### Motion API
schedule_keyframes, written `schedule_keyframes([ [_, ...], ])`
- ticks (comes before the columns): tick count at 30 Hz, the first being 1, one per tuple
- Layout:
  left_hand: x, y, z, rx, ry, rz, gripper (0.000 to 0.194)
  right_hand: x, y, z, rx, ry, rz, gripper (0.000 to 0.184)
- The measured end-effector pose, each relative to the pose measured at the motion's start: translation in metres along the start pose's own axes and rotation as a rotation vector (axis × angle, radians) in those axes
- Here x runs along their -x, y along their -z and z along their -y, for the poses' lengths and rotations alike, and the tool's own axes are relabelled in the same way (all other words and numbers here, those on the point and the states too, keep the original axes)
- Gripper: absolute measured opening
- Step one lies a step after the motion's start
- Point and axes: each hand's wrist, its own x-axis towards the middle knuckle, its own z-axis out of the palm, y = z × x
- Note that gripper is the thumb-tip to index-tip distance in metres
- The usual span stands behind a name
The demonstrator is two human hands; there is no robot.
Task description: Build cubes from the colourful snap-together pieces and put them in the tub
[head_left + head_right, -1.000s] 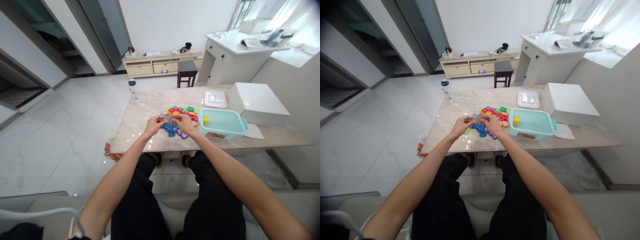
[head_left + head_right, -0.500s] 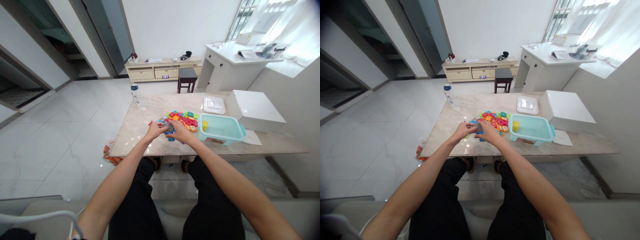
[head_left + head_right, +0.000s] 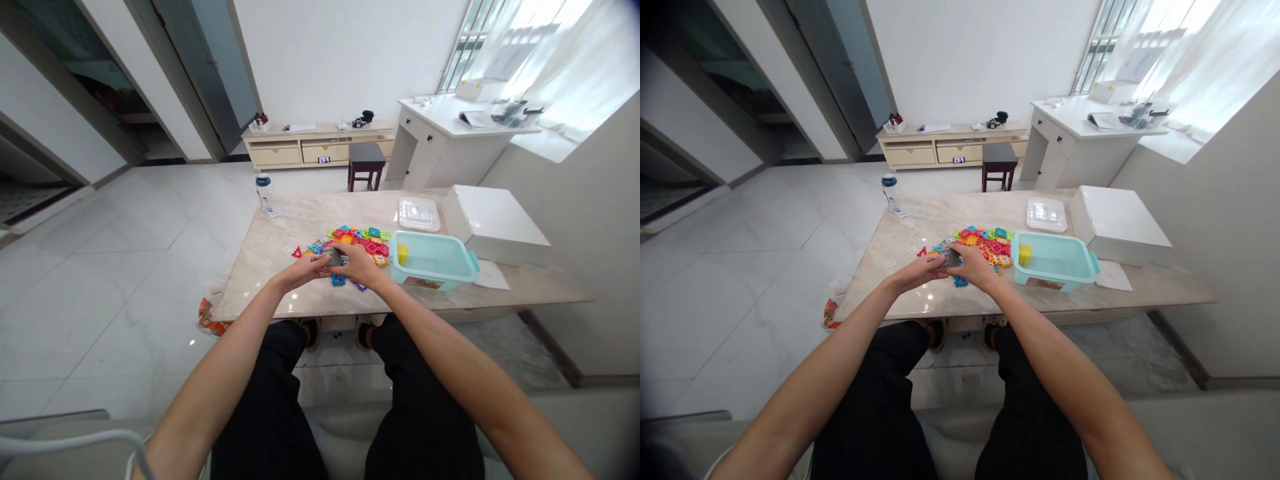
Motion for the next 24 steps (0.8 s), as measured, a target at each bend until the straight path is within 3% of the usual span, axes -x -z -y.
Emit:
schedule_keyframes([
  [5, -0.002, -0.002, 0.004, 0.224, -0.005, 0.028, 0.061, 0.0, 0.001, 0.007, -0.088, 0.067, 0.009, 0.054],
  [16, -0.007, -0.004, 0.003, 0.152, 0.037, -0.015, 0.052, 0.003, -0.009, -0.004, -0.059, 0.098, 0.028, 0.061],
  [24, -0.005, -0.008, 0.0, 0.221, 0.081, -0.079, 0.054, 0.001, -0.003, 0.007, -0.106, 0.095, 0.015, 0.058],
])
